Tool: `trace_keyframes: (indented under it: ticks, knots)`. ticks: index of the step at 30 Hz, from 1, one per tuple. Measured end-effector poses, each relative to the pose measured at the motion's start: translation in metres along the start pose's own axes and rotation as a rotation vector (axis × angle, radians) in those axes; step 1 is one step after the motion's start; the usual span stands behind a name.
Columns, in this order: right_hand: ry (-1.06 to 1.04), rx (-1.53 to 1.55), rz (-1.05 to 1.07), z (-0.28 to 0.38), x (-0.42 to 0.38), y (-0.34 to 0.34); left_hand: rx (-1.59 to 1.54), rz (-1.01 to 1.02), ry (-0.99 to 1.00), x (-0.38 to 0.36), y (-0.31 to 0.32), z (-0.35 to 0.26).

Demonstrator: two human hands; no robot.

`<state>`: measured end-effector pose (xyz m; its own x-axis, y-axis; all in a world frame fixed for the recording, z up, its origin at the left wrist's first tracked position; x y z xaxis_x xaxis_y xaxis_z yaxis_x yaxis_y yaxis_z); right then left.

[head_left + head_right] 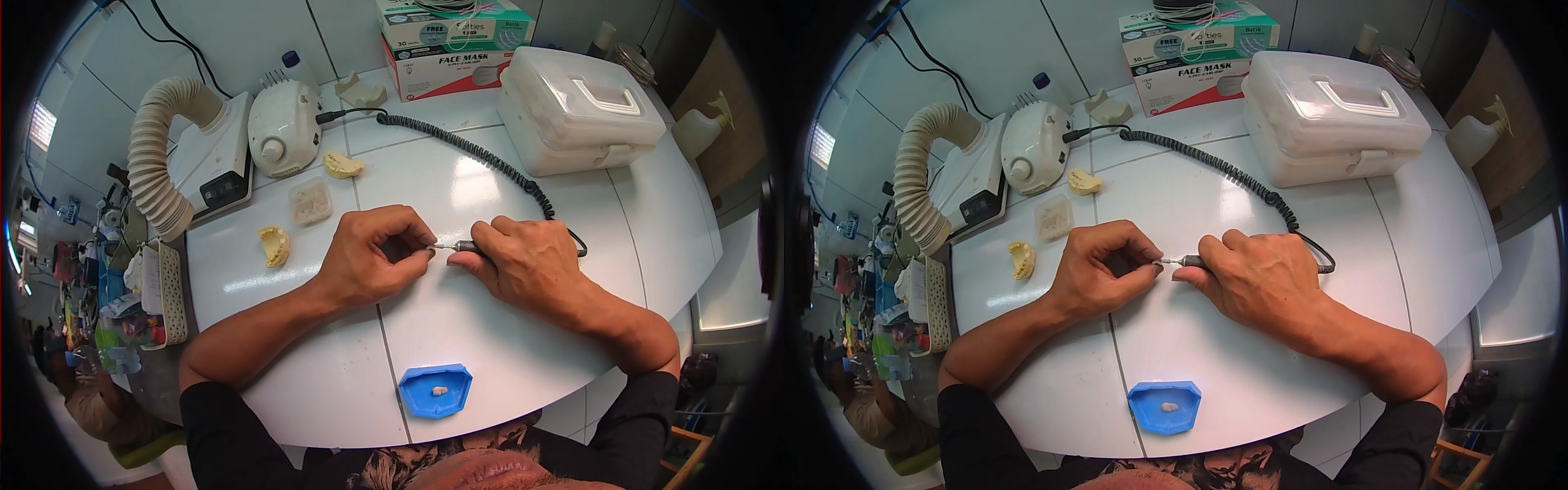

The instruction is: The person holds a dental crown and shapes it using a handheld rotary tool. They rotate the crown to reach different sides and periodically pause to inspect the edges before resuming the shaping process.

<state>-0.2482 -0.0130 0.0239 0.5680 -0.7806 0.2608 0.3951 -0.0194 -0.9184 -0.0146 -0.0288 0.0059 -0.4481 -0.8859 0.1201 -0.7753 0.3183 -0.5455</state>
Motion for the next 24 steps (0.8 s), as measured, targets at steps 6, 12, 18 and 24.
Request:
trace_keyframes:
  ticks: [6,12,18,24]
  knots:
    - [0.005,0.005,0.006,-0.0007,-0.0002,-0.0006,-0.009,-0.007,0.002,-0.0012,0.0015,0.0013]
    - [0.008,-0.003,-0.01,-0.0005,-0.0022,0.0014,-0.011,0.01,0.006,-0.0019,0.0008,0.0009]
    - [0.004,0.0,-0.005,-0.0007,-0.0026,0.0017,-0.038,0.018,-0.003,-0.0027,0.0014,0.0001]
    - [0.024,0.019,0.007,-0.0019,-0.002,0.0007,-0.034,-0.007,0.037,-0.0025,0.0028,0.0019]
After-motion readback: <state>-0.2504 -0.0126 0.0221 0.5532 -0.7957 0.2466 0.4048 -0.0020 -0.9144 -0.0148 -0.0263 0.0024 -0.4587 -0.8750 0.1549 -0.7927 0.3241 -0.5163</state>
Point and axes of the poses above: each hand's wrist, its own x-axis towards the middle knuckle, its own y-axis out of the palm, z = x × y, the point moved 3 cm from there along x, towards the middle knuckle, and after that the axes turned 9 degrees about x, right-handed, at the moved point
